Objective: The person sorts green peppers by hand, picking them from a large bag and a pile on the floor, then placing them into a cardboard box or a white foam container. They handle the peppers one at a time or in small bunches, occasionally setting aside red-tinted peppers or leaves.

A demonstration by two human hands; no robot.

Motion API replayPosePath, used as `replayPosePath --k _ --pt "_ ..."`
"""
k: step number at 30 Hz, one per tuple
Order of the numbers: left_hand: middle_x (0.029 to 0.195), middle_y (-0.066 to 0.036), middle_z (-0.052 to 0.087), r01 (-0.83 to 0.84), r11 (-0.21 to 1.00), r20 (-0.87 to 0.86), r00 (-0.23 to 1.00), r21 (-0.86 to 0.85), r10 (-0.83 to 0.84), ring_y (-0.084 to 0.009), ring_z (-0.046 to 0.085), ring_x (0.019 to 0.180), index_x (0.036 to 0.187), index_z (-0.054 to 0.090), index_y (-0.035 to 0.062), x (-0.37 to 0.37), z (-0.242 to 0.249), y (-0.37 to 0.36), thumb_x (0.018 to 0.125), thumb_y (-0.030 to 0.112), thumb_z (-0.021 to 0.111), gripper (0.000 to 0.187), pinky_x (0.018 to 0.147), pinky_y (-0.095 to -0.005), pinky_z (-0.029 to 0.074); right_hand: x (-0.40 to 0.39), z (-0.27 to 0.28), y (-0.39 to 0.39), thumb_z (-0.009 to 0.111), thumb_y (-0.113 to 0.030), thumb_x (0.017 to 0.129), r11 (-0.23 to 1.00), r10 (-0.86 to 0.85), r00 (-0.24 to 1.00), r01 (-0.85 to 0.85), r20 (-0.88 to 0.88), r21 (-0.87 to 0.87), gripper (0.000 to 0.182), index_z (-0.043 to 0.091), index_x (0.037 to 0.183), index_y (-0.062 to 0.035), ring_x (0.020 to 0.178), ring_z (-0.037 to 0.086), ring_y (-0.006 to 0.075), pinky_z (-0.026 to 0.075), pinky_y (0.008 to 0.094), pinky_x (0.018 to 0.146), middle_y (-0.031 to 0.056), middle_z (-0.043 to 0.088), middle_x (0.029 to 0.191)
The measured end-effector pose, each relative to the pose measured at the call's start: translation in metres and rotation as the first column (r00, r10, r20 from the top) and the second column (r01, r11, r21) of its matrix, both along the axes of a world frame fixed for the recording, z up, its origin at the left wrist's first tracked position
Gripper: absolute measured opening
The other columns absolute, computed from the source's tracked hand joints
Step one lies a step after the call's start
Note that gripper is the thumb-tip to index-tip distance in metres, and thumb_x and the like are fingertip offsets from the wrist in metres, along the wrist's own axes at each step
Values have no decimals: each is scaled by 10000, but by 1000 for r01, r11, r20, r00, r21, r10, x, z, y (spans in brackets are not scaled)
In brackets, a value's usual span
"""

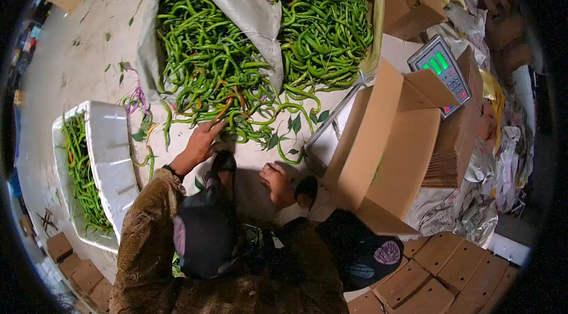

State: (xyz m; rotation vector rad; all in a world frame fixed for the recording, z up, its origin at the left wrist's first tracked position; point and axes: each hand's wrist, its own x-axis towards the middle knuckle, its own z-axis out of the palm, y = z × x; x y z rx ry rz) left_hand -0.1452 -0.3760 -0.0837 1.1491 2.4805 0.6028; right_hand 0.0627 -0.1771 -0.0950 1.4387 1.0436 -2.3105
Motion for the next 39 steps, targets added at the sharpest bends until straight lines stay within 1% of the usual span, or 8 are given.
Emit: replayPosePath --k 8,14,16,26,28,30,36,39 --pt "1439 -166 384 37 999 -171 985 -21 -40 -434 424 1188 1326 520 147 25 -96 53 693 19 647 658 995 -484 422 -48 -79 20 572 -307 934 959 49 998 -38 -33 281 562 386 1393 -41 1204 470 298 430 458 944 144 462 1343" --pt "1140 -142 617 -211 937 409 909 278 83 -348 550 1098 1119 631 37 51 -68 6 758 -8 635 364 934 -417 473 -68 -106 7 636 -132 907 924 219 975 -217 29 315 286 617 1160 1 927 625 195 493 322 806 70 668 1017" --pt "989 -148 648 -631 768 726 580 113 369 -324 597 1024 1031 657 6 45 -46 7 800 -33 599 242 912 -380 482 -77 -107 5 652 -95 885 723 289 953 -154 -92 674 257 624 1121 3 887 633 192 497 309 787 87 676 985" --pt "894 -143 629 -522 845 499 766 114 405 -312 626 768 1340 484 21 55 -95 18 875 46 629 488 815 -384 516 -170 -108 -7 718 -156 769 246 617 760 -431 203 868 311 606 1027 -24 935 582 445 466 516 824 234 616 985" --pt "913 -93 641 -795 553 967 -176 -250 184 -209 631 766 1319 504 13 44 -58 21 932 118 605 414 729 -314 517 -170 -118 -1 674 -171 836 201 620 748 -443 237 873 217 603 990 -36 863 622 363 487 450 766 189 624 893" --pt "947 -94 660 -840 508 978 -207 -192 28 -148 653 778 1306 506 -3 45 -45 7 975 154 559 371 706 -252 516 -177 -96 18 621 -201 909 751 547 807 -356 -222 556 186 599 970 -27 808 622 219 485 353 705 100 615 819" --pt "957 -87 641 -943 330 995 -63 -35 -74 -161 633 886 1230 528 -5 50 -36 -10 971 212 573 341 764 -260 517 -155 -16 50 539 -226 981 962 33 942 60 -334 267 225 570 1090 -31 823 577 120 484 280 757 12 578 898" --pt "939 -69 669 -767 640 991 115 47 65 -143 626 843 1205 567 18 60 -21 13 966 169 578 283 754 -285 514 -121 -15 37 578 -234 963 998 -31 948 46 -316 40 289 529 1184 -55 863 625 160 515 296 745 39 593 956"
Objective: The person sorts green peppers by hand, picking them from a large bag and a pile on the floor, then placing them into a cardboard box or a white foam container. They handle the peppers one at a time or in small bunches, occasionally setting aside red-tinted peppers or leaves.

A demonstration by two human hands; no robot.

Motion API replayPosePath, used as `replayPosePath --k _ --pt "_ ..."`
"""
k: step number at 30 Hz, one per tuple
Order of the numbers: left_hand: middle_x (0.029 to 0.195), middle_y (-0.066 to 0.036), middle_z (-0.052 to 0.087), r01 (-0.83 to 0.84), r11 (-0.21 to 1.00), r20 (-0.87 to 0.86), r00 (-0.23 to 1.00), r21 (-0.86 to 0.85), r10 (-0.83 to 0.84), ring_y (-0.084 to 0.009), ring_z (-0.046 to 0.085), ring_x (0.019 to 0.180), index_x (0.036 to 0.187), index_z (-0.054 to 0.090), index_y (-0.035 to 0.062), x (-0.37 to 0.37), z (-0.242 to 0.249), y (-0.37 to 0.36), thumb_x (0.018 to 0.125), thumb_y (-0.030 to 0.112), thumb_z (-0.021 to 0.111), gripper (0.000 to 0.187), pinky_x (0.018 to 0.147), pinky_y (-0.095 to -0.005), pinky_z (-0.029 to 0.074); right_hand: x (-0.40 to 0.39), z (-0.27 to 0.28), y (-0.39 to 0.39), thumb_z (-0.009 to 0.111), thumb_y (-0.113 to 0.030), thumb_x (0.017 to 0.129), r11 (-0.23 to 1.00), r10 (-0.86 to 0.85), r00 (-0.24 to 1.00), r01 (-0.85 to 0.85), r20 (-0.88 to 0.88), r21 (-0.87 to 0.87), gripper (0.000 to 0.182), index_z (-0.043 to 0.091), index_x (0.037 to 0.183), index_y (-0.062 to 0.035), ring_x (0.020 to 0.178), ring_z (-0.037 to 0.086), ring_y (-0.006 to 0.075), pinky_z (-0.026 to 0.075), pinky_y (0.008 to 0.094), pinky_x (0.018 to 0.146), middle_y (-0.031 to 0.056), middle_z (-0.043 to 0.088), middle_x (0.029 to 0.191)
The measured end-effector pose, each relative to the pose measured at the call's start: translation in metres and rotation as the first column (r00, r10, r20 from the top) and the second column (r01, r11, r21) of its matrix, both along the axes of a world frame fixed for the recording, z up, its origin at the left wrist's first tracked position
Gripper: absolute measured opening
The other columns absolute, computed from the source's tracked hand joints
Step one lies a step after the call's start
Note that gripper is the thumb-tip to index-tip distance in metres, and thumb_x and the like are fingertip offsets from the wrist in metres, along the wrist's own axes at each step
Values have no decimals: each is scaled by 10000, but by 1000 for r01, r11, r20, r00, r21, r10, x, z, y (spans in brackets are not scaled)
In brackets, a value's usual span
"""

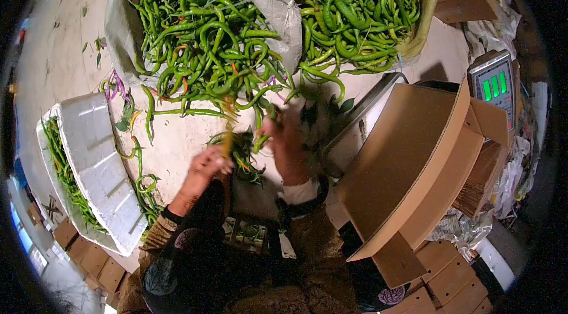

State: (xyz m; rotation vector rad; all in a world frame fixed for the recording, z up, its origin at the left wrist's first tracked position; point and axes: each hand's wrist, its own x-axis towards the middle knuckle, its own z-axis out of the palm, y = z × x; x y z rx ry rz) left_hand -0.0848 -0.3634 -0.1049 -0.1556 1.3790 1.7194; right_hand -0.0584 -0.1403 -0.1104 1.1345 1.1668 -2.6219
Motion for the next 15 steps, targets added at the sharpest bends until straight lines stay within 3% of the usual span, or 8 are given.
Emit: replayPosePath --k 2,3,5,7,9,12,14,15 --pt "934 -111 681 332 931 -310 878 -153 -364 -159 642 795 1140 608 1 11 -1 18 959 134 586 225 737 -303 513 7 15 -16 624 -171 938 988 1 999 6 49 -155 315 514 1216 -74 790 620 145 512 280 678 37 608 923" --pt "895 -145 659 374 907 -290 862 -193 -417 -243 649 798 1073 616 -16 9 8 25 943 127 601 193 741 -330 508 17 8 -17 624 -171 938 987 7 999 0 48 -160 315 514 1216 -74 790 620 145 512 280 678 37 608 923" --pt "883 -174 647 218 916 -625 676 -337 -391 -338 624 829 1041 619 -16 4 -21 14 912 114 624 183 755 -382 500 45 -29 -13 616 -123 939 999 1 1000 -2 -24 -39 272 528 1189 -65 716 593 130 495 276 631 27 597 866" --pt "929 -177 637 -107 848 -729 574 -519 -373 -380 587 868 1043 617 -1 -19 -24 14 867 100 645 205 768 -441 479 56 -35 -9 588 -138 961 991 -112 989 118 93 -66 205 549 1141 -48 650 554 118 472 268 605 21 567 825" --pt "1042 -156 620 -130 681 -656 445 -721 -609 -372 569 885 1064 597 38 -25 -70 -1 773 91 712 317 758 -455 468 53 -20 -5 574 -153 973 995 -89 993 91 78 -30 169 564 1092 -33 613 505 110 454 281 591 11 536 773" --pt "976 -143 620 -3 667 -576 507 -745 -641 -327 582 868 1050 591 35 -30 -89 -10 780 82 715 300 755 -400 481 60 -16 -2 566 -171 984 998 -38 998 39 41 -39 182 564 1089 -23 652 499 124 453 296 641 24 539 805" --pt "934 -104 621 65 905 -637 689 -420 -346 -245 597 839 1078 571 42 -33 -93 -17 850 68 669 250 747 -329 483 64 -14 -2 552 -171 992 1000 -6 1000 6 -9 -17 184 562 1091 -17 674 512 135 460 302 669 34 543 824" --pt "934 -104 621 76 906 -638 685 -417 -351 -245 597 839 1078 571 42 -36 -84 -14 850 68 669 250 747 -329 483 66 -12 -2 534 -55 966 971 125 991 -114 -42 208 187 558 1145 -7 731 535 157 480 312 726 55 564 886"
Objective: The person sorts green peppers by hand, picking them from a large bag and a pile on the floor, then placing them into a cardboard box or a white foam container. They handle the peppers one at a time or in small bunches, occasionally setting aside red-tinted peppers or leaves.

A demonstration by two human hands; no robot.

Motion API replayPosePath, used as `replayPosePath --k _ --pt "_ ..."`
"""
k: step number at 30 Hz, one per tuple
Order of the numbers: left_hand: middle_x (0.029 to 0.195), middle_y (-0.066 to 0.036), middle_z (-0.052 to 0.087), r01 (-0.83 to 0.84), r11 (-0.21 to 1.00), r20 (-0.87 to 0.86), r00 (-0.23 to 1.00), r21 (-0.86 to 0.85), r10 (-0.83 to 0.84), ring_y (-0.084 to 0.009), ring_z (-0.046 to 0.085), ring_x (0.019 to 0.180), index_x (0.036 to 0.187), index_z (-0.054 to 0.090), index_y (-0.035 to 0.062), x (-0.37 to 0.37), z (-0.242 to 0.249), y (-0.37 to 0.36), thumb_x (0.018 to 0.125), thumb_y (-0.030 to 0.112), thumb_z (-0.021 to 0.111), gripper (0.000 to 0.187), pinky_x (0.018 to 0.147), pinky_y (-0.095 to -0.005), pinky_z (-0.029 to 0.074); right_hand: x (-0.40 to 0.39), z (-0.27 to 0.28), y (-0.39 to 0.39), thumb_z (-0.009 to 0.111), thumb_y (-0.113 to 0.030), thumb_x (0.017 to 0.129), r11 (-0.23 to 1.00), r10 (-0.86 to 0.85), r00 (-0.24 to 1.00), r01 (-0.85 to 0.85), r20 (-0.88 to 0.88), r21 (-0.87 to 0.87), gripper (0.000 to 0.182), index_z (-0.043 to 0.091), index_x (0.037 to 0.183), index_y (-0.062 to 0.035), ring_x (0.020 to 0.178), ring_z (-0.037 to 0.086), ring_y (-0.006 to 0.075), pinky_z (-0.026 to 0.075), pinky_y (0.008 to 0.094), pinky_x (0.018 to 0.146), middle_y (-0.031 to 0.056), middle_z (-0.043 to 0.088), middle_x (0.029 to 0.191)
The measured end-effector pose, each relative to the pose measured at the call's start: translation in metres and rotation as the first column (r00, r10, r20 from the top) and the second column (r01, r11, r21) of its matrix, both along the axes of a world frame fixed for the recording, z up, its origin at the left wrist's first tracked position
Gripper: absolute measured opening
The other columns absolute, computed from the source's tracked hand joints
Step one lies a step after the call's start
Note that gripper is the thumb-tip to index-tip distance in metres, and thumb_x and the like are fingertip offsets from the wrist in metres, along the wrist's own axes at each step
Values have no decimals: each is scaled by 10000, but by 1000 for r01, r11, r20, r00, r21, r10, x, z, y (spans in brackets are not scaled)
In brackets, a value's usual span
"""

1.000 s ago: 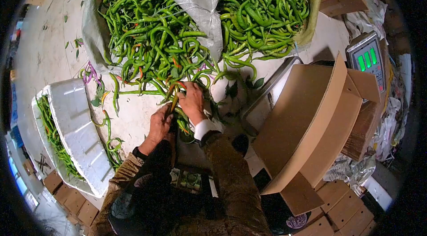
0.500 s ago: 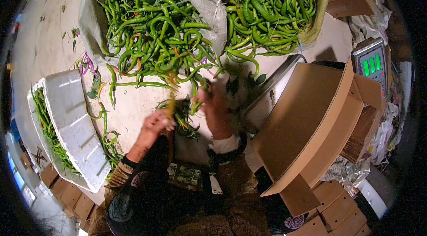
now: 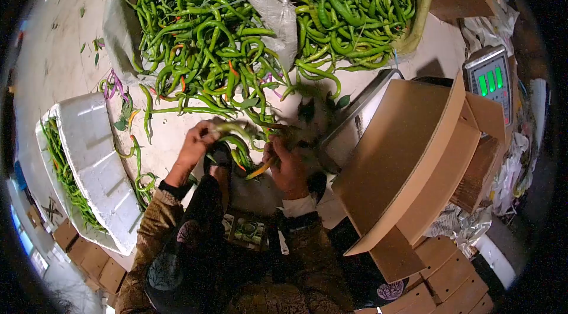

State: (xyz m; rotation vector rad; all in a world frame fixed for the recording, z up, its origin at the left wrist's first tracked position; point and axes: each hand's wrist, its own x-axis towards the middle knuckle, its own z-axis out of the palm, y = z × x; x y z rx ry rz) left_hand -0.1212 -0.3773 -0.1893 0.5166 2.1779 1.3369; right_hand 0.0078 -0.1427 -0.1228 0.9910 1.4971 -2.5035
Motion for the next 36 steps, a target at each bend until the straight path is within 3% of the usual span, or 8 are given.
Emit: replayPosePath --k 2,6,8,10,17,22,28,36 --pt "932 -65 616 -520 851 634 682 70 365 -171 596 800 1086 544 38 -7 32 -1 910 64 623 195 759 -275 478 6 0 -2 516 61 940 969 129 991 -120 -28 217 269 555 1199 3 788 558 178 501 322 783 76 585 949" --pt "915 -56 616 -698 711 824 449 82 346 -159 654 844 1045 514 30 3 72 11 923 69 624 168 794 -279 526 9 4 -4 544 97 897 897 262 963 -220 -60 383 376 528 1251 -28 829 575 181 497 331 816 79 591 994" --pt "908 -53 616 -400 905 613 754 143 236 -138 626 840 1115 519 37 24 62 22 909 60 627 234 796 -263 507 -1 13 -14 563 50 907 847 332 942 -275 -48 455 339 534 1238 -22 846 574 174 489 328 822 73 591 1009" --pt "930 -43 629 -113 962 526 850 248 -36 -114 591 896 1131 553 25 40 89 48 916 71 625 231 839 -263 474 -21 23 -32 607 -99 925 939 -176 981 191 77 -286 278 549 1186 -20 895 572 162 470 316 836 55 587 1026" --pt "972 -31 627 -183 974 498 862 138 91 -118 566 932 1077 619 18 43 23 28 888 49 643 193 865 -284 464 -7 -2 -4 566 -169 940 948 -46 981 102 188 -302 280 518 1184 -42 824 551 138 460 303 758 47 571 979" --pt "906 -180 567 229 877 -146 938 -422 -315 -343 585 849 1076 595 22 64 -15 29 750 1 644 330 706 -355 506 3 -24 -11 557 -192 945 964 -101 957 161 271 -210 261 521 1163 -51 722 498 117 444 292 664 30 529 898" --pt "906 -177 574 -174 983 -242 958 -53 156 -384 569 822 1064 579 39 26 38 64 792 64 637 279 688 -441 470 22 -37 -3 572 -202 968 962 -153 944 210 293 -174 287 524 1206 -49 747 497 125 454 305 694 12 503 862" --pt "969 -133 597 -131 987 -233 967 -96 106 -302 592 881 1012 579 44 1 28 85 773 84 667 258 778 -394 491 13 -22 -2 539 -278 994 860 -343 939 324 22 -395 332 514 1229 -45 860 533 140 457 325 807 26 553 953"
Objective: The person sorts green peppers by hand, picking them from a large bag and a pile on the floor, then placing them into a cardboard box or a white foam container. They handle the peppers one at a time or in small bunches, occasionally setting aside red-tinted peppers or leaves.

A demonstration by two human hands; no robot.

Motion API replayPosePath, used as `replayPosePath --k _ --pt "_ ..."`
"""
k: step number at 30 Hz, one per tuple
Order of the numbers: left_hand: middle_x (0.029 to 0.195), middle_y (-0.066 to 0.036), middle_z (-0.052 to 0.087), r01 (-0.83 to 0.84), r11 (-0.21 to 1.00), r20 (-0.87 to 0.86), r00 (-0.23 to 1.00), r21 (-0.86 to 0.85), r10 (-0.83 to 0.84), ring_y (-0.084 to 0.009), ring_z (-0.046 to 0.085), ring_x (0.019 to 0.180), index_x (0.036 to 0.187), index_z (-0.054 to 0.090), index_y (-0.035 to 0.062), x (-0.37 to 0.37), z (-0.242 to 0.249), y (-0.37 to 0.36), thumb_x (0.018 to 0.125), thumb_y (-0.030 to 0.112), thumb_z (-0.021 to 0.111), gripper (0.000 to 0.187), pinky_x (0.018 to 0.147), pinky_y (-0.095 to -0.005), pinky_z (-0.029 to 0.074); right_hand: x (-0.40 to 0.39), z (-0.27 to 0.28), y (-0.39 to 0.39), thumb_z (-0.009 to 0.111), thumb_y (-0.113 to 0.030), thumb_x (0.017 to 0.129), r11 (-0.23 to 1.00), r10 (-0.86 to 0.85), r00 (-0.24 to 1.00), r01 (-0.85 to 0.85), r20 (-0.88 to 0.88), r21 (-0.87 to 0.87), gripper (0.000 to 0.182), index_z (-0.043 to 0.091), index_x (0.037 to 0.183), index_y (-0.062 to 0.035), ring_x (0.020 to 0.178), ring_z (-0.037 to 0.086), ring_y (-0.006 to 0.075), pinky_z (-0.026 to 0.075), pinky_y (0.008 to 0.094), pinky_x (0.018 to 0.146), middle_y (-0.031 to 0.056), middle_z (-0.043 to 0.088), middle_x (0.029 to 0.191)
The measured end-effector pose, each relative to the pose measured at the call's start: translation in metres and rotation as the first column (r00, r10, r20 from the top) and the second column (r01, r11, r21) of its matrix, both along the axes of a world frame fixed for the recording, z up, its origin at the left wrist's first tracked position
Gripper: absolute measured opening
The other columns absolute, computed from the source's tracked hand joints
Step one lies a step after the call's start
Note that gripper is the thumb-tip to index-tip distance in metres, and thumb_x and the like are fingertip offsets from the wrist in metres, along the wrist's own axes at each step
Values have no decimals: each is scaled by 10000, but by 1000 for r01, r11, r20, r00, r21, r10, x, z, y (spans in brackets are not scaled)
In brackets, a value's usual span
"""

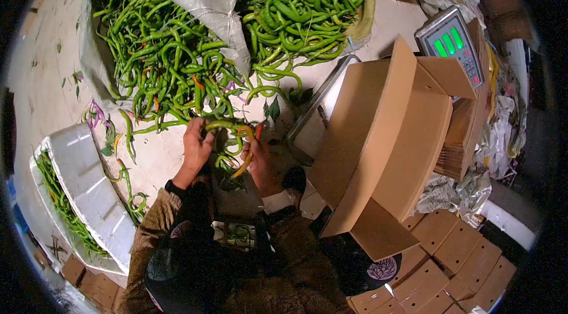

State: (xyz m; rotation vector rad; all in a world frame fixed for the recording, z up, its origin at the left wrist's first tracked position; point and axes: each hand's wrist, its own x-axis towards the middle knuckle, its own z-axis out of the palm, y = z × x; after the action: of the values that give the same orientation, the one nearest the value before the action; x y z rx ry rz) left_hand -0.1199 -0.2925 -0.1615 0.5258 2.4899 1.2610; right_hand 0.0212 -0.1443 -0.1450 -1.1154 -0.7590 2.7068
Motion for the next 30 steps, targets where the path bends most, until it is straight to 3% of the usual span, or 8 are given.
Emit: replayPosePath --k 1,4,7,10,13,18,25,30 --pt "969 -133 597 11 1000 -13 1000 1 -11 -302 592 881 1012 579 44 -2 7 -3 773 84 667 258 778 -394 491 0 8 5 524 -247 996 994 65 998 -66 7 89 323 505 1237 -33 886 546 152 454 330 848 36 568 969" --pt "993 -86 598 -215 955 488 868 204 92 -192 573 890 1030 556 26 5 40 -1 857 122 669 228 759 -348 484 -17 35 4 504 -219 994 946 129 985 -156 110 286 333 495 1256 -14 894 559 162 457 320 858 63 592 1021" --pt "1148 -98 573 -394 871 863 501 294 -65 -166 530 1043 1298 431 12 14 92 20 902 184 684 500 905 -299 440 -33 65 -13 477 -139 981 800 152 967 -243 207 548 339 529 1285 4 1001 595 225 466 341 910 123 620 1118" --pt "1236 -132 533 -350 839 821 541 416 -181 -223 527 1117 1417 313 41 25 117 36 875 188 722 694 953 -333 454 -43 85 -29 527 -91 941 347 114 966 -259 234 901 341 568 1269 -7 1105 580 378 456 398 959 202 602 1204" --pt "1105 -69 589 -463 818 903 403 341 -148 -175 573 997 1372 422 42 6 133 39 873 146 710 586 862 -320 490 -48 116 -27 543 -62 923 317 95 968 -252 234 914 288 599 1198 4 1071 574 377 458 408 934 188 603 1185" --pt "1055 -34 614 -473 749 871 398 464 -288 -137 598 924 1333 482 48 5 183 44 877 86 659 491 795 -286 507 -39 179 -15 643 -24 821 -154 23 985 -167 172 974 271 631 1092 -11 1040 532 356 440 428 902 148 580 1171" --pt "1023 -53 588 -413 766 812 535 493 -234 -155 585 891 1302 519 14 -16 213 32 830 21 570 474 801 -287 499 8 222 -24 684 -99 846 -22 155 974 -162 164 987 338 584 1140 34 1043 555 367 443 427 903 180 583 1134" --pt "1047 -65 605 -238 851 793 539 468 -285 -172 587 909 1291 523 -36 -41 290 78 803 22 604 498 824 -314 486 39 202 -31 615 -176 909 319 291 902 -407 320 856 192 629 1074 -78 912 648 339 495 408 786 129 676 977"
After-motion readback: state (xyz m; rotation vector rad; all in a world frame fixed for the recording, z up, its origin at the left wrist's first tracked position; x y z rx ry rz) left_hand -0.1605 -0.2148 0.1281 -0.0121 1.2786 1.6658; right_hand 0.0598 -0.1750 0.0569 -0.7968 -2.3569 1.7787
